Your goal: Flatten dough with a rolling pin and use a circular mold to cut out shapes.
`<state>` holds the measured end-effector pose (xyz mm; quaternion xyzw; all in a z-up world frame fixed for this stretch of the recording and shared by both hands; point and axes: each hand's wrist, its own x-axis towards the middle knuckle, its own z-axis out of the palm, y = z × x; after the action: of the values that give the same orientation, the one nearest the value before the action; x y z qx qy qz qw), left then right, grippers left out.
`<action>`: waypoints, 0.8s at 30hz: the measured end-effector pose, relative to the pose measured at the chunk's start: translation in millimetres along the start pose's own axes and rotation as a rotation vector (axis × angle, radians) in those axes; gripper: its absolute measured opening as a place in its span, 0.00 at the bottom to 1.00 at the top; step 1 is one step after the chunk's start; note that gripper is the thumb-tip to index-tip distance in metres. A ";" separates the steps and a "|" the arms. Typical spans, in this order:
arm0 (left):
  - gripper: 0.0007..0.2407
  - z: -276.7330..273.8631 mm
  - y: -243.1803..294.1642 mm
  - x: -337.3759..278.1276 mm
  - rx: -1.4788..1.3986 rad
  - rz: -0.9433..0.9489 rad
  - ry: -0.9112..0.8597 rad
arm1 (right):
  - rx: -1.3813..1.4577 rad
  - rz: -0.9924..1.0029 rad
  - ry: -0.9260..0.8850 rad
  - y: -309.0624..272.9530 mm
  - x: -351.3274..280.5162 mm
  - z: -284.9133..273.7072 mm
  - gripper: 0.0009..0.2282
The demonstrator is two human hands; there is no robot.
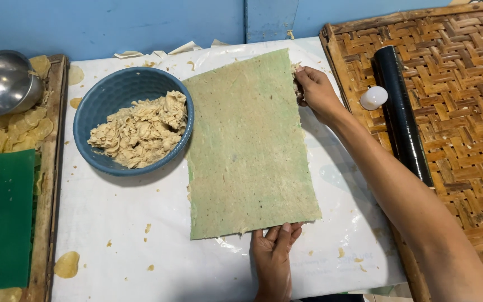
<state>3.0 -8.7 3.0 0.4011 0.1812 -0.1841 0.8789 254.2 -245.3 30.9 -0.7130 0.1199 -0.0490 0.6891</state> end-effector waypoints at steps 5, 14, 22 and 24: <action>0.21 -0.4 1.4 0.0 0.030 0.008 -0.009 | 0.084 0.106 0.018 -5.5 -5.6 1.7 0.10; 0.20 1.4 1.0 -0.3 0.026 -0.010 0.016 | -0.080 -0.111 -0.024 -7.0 1.5 0.8 0.12; 0.20 0.4 0.2 0.2 0.028 -0.004 0.018 | -0.104 0.021 -0.086 17.1 -2.2 -18.4 0.15; 0.21 -0.5 -1.0 0.8 0.024 0.016 0.003 | -0.162 0.005 -0.152 24.4 -3.1 -26.3 0.17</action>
<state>3.1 -9.1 1.7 0.4135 0.1769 -0.1787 0.8751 242.5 -270.5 8.1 -0.7675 0.0723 0.0169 0.6367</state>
